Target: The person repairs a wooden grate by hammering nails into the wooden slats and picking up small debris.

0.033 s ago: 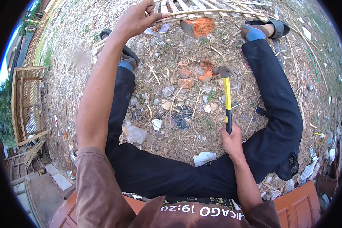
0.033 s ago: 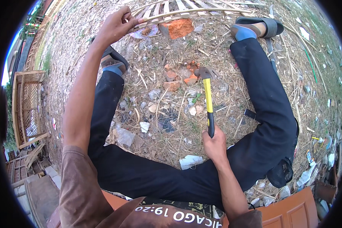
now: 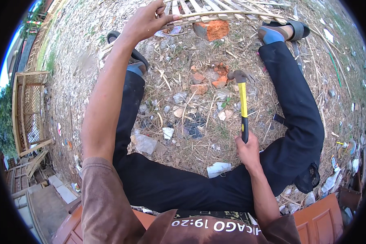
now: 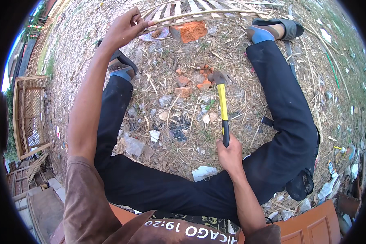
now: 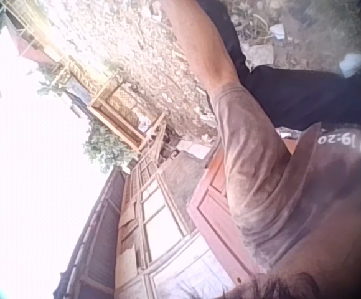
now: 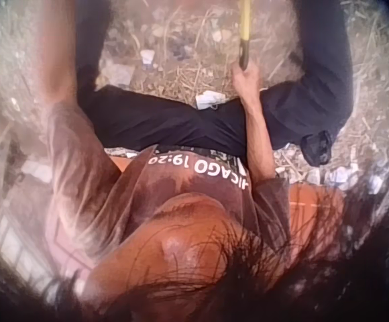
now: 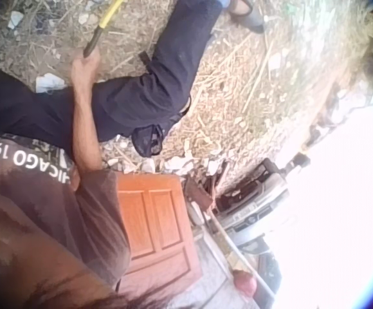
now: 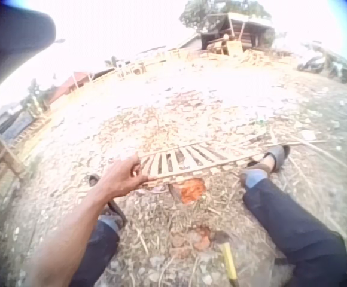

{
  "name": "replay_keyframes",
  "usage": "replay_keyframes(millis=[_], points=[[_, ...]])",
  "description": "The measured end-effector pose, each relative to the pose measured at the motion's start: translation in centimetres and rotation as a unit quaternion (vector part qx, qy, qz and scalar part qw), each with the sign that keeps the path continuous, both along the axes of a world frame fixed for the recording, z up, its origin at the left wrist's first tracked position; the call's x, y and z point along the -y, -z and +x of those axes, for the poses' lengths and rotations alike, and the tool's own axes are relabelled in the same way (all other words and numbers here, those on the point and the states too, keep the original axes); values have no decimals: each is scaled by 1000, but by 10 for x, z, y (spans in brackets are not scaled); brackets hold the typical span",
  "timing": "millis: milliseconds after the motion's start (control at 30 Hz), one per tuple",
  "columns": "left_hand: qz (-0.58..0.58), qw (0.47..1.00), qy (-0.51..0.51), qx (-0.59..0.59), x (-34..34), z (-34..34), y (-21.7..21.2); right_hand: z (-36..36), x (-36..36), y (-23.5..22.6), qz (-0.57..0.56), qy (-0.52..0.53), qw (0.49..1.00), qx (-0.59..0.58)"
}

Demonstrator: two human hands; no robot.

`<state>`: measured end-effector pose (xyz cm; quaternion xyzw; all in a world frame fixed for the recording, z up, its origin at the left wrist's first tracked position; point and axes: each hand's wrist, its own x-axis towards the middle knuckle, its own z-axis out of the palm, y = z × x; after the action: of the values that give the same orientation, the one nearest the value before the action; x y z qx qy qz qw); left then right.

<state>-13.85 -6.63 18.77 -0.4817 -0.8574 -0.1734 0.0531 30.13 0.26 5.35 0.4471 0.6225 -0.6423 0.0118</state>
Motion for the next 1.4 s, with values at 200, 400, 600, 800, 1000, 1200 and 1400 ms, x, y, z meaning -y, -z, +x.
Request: replay_keyframes(millis=[200, 400, 600, 800, 1000, 1200, 1400], points=[[-24, 997, -16, 66, 5, 32, 36, 1, -2, -5, -7, 11, 1000, -10], [-115, 989, -6, 94, 30, 68, 110, -4, 0, -12, -16, 7, 1000, 0], [-64, 989, -35, 129, 49, 88, 158, -15, -11, -2, 39, -28, 999, 10], [36, 993, -3, 116, 51, 90, 177, -83, -37, -66, 200, -79, 976, -42], [53, 996, -20, 69, 79, 91, 177, -95, -21, -11, 271, -116, 953, -70], [141, 986, -7, 83, 69, 94, 197, -100, -37, -51, 272, -167, 948, 9], [133, 991, 0, 14, 76, 104, 192, -97, -37, -18, 212, -114, 970, -30]])
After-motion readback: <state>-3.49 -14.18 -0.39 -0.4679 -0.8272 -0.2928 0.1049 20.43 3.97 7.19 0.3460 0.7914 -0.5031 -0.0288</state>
